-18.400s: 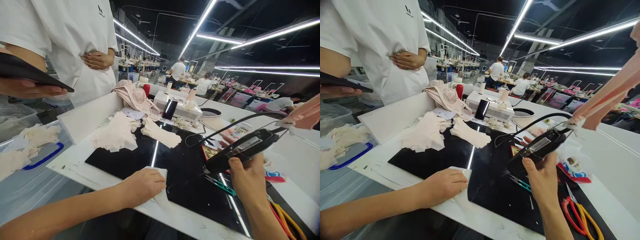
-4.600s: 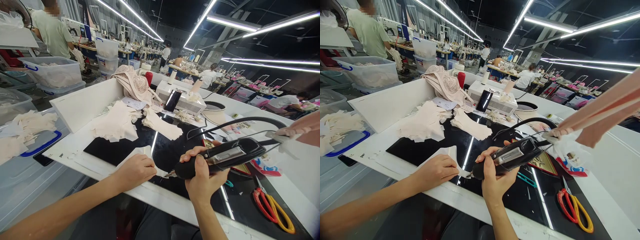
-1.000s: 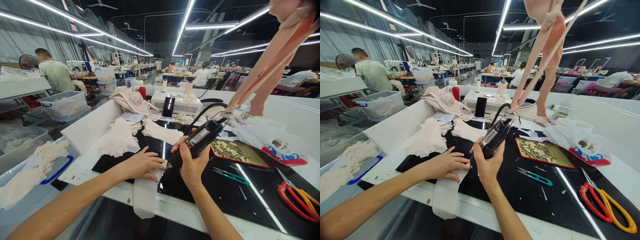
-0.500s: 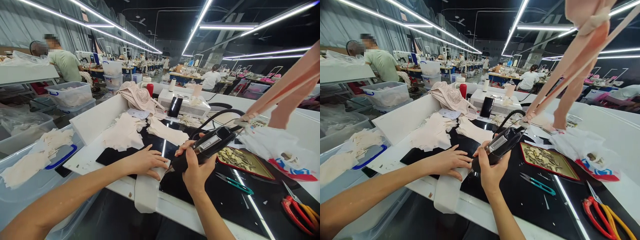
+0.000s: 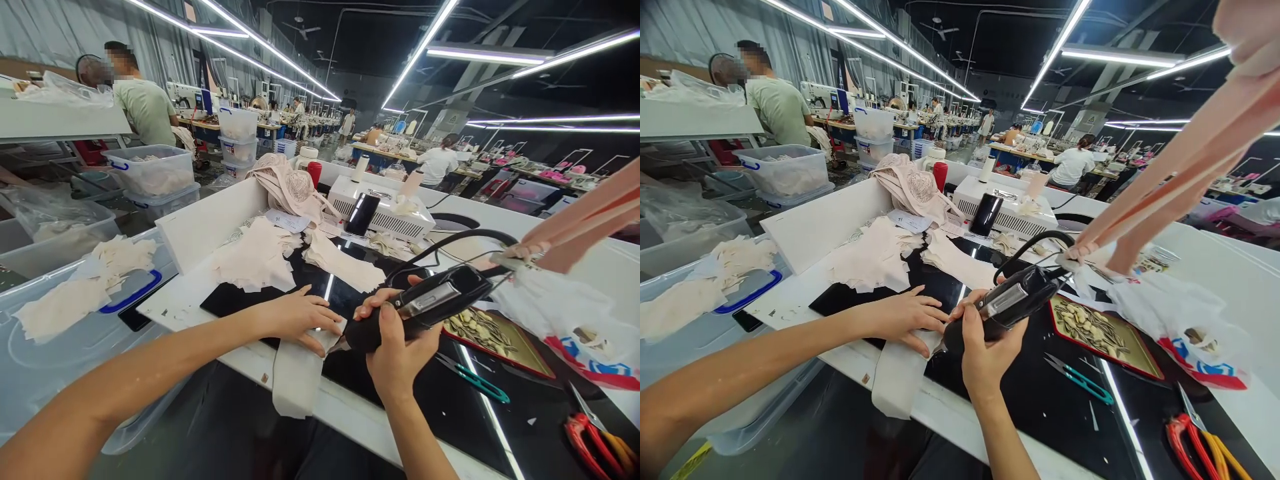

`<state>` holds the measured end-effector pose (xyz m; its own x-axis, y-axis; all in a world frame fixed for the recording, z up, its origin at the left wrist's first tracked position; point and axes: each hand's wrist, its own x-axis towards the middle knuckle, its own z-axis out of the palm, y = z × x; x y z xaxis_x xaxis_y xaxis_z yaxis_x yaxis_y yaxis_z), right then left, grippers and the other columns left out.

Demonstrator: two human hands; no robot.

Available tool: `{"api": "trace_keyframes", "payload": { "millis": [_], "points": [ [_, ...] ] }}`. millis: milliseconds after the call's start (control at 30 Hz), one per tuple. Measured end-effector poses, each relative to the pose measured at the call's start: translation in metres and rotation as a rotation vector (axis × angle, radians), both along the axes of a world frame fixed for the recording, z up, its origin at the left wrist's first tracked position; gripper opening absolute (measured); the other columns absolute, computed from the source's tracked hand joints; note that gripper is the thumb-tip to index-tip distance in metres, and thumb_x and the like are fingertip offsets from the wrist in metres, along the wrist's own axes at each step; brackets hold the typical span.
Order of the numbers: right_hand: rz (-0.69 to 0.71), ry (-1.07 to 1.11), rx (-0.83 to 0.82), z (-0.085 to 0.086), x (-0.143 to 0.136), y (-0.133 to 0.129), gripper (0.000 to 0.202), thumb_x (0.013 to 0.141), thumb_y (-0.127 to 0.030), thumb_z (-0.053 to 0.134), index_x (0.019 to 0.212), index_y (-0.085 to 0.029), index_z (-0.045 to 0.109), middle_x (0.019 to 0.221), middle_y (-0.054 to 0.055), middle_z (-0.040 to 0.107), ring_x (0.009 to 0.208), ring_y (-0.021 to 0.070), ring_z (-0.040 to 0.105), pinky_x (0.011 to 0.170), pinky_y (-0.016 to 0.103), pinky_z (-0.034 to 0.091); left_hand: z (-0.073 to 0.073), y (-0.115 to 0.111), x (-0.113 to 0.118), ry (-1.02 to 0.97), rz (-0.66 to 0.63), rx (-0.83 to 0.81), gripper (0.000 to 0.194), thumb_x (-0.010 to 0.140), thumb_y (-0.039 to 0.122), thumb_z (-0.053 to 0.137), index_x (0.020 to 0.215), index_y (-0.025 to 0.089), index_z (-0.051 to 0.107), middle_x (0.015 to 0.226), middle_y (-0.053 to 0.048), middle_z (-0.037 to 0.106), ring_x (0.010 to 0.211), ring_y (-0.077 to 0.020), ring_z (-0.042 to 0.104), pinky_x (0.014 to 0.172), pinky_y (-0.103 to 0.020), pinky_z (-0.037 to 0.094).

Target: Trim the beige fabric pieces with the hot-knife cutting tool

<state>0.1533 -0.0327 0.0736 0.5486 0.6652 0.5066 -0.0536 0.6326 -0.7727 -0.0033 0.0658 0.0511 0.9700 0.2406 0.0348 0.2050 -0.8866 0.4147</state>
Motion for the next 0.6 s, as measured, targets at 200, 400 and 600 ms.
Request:
{"api": "trace_keyframes", "payload": {
  "millis": [200, 400, 600],
  "points": [
    [-0.011, 0.001, 0.016, 0.003, -0.001, -0.001, 0.046, 0.085, -0.026, 0.079, 0.125, -0.029, 0.056, 0.081, -0.005, 0.067, 0.061, 0.0138, 0.063, 0.058, 0.031, 0.057, -0.001, 0.0, 0.0, 0.009, 0.014, -0.029, 0.046, 0.091, 0.044, 0.082, 0.135, 0.038, 0.069, 0.157, 0.0, 0.057, 0.152, -0.0354, 0.042, 0.125, -0.076, 0.013],
    [0.012, 0.002, 0.019, 0.005, -0.004, -0.003, 0.046, 0.085, -0.026, 0.08, 0.125, -0.029, 0.056, 0.081, -0.005, 0.066, 0.061, 0.014, 0.062, 0.057, 0.03, 0.056, -0.006, 0.004, 0.001, -0.016, -0.001, -0.042, 0.05, 0.089, 0.047, 0.083, 0.136, 0.038, 0.068, 0.158, 0.001, 0.056, 0.153, -0.0372, 0.041, 0.124, -0.076, 0.015],
    [-0.016, -0.018, 0.004, 0.002, -0.003, -0.004, 0.045, 0.085, -0.026, 0.079, 0.124, -0.029, 0.056, 0.08, -0.006, 0.066, 0.06, 0.0138, 0.062, 0.058, 0.031, 0.057, -0.008, -0.01, -0.006, -0.111, 0.046, 0.11, 0.053, 0.095, 0.047, 0.077, 0.143, 0.032, 0.062, 0.154, -0.006, 0.059, 0.148, -0.0325, 0.047, 0.126, -0.059, 0.027]
  ]
}}
